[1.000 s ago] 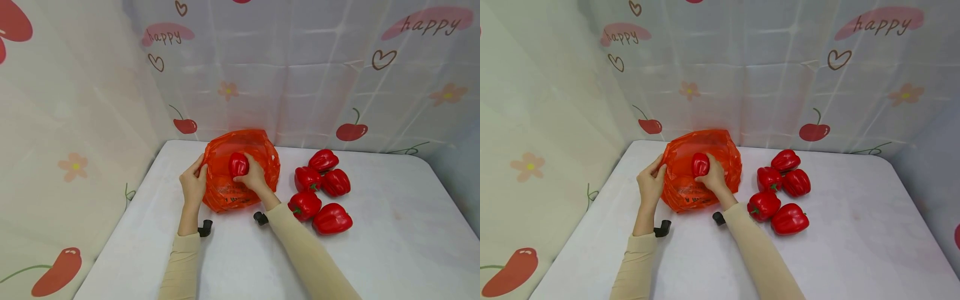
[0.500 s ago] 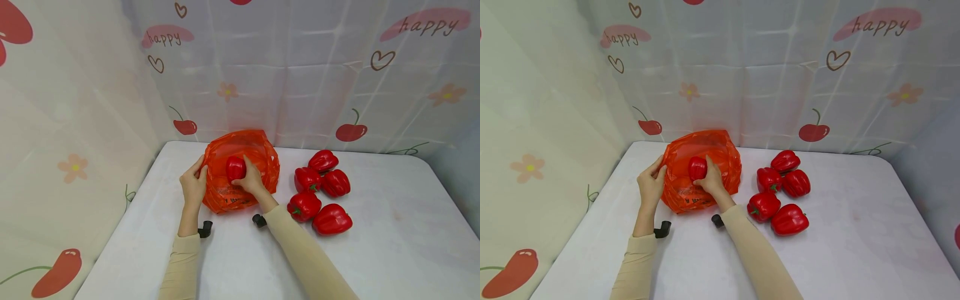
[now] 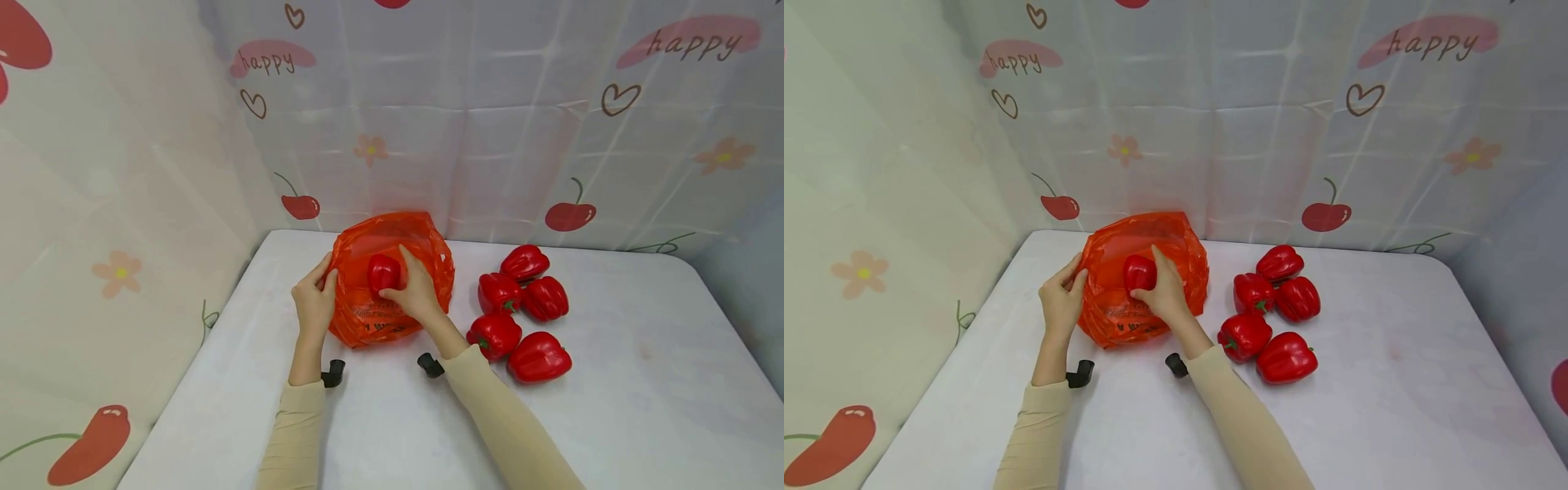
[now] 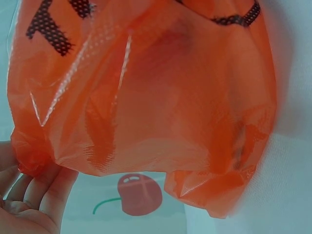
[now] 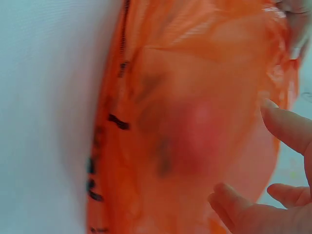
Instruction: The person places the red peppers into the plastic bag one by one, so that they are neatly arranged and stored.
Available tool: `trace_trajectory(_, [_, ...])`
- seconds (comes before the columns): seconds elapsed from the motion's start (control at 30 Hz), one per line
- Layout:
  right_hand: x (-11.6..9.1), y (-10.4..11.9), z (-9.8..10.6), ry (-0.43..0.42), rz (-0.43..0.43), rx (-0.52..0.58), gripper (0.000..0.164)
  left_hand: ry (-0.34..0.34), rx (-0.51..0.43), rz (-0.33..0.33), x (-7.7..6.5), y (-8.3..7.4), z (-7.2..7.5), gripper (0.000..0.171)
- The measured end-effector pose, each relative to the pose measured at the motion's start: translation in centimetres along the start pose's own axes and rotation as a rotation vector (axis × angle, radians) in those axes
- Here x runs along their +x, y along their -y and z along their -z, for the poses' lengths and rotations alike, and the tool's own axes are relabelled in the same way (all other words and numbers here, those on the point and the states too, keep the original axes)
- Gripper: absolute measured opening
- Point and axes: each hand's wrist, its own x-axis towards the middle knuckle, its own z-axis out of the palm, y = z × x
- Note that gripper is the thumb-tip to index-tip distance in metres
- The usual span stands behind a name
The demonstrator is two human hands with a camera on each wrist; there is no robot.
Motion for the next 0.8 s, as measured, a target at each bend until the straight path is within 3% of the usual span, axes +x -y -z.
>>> trace_trajectory(0.2, [-2.0, 1.0, 2.2, -0.021, 0.059, -0.004, 0.093, 0.001, 0.004, 0.005, 0.0, 0.0, 0.1, 0.035])
trace_trajectory(0.47, [-5.1, 0.8, 6.1, -0.039, 0.061, 0.015, 0.094, 0.004, 0.008, 0.000, 0.1, 0.1, 0.1, 0.036])
trace_trajectory(0.8, [-9.3, -1.3, 12.2, -0.170, 0.043, -0.092, 0.096, 0.008, 0.005, 0.013, 0.1, 0.1, 0.0, 0.036])
